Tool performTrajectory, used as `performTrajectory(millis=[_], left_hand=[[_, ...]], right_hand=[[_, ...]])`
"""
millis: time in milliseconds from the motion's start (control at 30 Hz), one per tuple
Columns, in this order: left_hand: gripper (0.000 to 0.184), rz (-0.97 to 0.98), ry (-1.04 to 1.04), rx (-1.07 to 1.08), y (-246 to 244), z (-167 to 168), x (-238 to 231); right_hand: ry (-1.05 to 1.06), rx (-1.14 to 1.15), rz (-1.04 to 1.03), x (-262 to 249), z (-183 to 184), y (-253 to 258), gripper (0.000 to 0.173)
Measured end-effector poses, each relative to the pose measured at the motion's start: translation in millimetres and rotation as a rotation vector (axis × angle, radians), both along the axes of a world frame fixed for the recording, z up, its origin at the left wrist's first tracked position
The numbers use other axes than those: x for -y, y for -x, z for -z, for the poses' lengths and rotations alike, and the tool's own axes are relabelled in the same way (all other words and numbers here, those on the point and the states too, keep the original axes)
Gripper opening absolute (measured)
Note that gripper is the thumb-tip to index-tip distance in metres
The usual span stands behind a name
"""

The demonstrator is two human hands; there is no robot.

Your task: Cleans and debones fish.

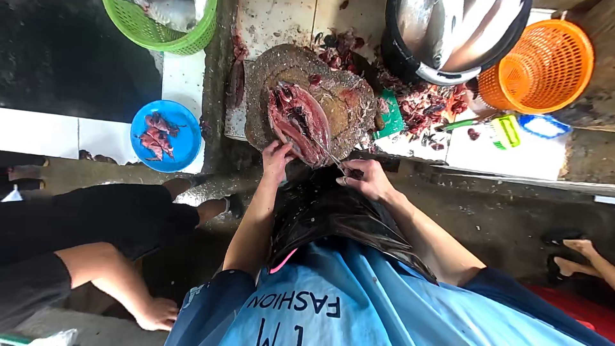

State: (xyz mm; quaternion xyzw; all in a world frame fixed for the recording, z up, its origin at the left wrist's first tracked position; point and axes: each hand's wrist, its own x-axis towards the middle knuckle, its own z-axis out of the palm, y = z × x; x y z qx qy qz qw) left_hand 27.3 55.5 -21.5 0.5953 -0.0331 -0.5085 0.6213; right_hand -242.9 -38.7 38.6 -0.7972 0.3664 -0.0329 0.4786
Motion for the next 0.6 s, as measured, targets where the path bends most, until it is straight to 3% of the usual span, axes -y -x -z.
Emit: performTrajectory(millis=[200, 600], left_hand=[[0.03, 0.089, 0.047, 0.058, -12.9, 3.7, 3.6], [0.023, 0.114, 0.075, 0.111, -13.3, 1.3, 3.9]], right_hand=[[-0.148, 0.08, -0.063, 5.1, 1.2, -31.7, 0.026], [-0.232, 0.044, -0.13, 20.5, 11.2, -62.1, 0.023]])
